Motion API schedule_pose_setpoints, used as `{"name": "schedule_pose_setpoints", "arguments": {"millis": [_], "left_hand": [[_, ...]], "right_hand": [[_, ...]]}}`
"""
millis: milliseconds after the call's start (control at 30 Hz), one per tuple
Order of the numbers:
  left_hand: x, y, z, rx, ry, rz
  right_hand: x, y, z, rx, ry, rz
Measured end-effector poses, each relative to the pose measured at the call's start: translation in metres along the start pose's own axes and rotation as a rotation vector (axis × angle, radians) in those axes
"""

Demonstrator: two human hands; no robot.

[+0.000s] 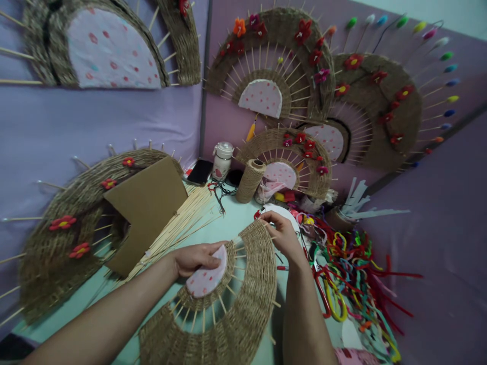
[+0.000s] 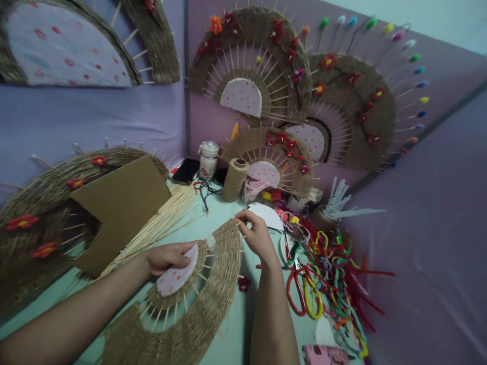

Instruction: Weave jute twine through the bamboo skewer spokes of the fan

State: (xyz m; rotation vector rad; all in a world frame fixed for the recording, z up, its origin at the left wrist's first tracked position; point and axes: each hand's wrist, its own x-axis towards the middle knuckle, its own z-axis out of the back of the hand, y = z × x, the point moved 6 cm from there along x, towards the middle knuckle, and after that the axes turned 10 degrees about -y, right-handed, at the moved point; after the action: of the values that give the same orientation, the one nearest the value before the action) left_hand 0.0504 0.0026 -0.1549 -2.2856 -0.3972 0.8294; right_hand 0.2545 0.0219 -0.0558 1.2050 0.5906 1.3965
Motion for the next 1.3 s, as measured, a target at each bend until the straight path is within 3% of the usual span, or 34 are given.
{"name": "schedule_pose_setpoints", "arguments": {"millis": [333, 600, 800, 1100, 1300], "left_hand": [[0.009, -0.005, -0.01, -0.113, -0.195, -0.126], [0.01, -0.009, -0.022, -0.097, -0.257, -0.243], [0.015, -0.004, -0.023, -0.072, -0.277, -0.292], [0.013, -0.011, -0.016, -0.064, -0.411, -0.308], [0.018, -0.021, -0.004, 0.014, -0.469, -0.365]], "right_hand": [[0.0, -0.012, -0.002, 0.067, 0.043, -0.138], [0.002, -0.056, -0.016, 0.227, 0.014, -0.384], [-0.011, -0.081, -0.041, 0.52, 0.217, -0.644], [0.011, -0.081, -0.042, 0.446, 0.32, -0.67], [0.023, -0.082, -0.06, 0.344, 0.358, -0.646]]}}
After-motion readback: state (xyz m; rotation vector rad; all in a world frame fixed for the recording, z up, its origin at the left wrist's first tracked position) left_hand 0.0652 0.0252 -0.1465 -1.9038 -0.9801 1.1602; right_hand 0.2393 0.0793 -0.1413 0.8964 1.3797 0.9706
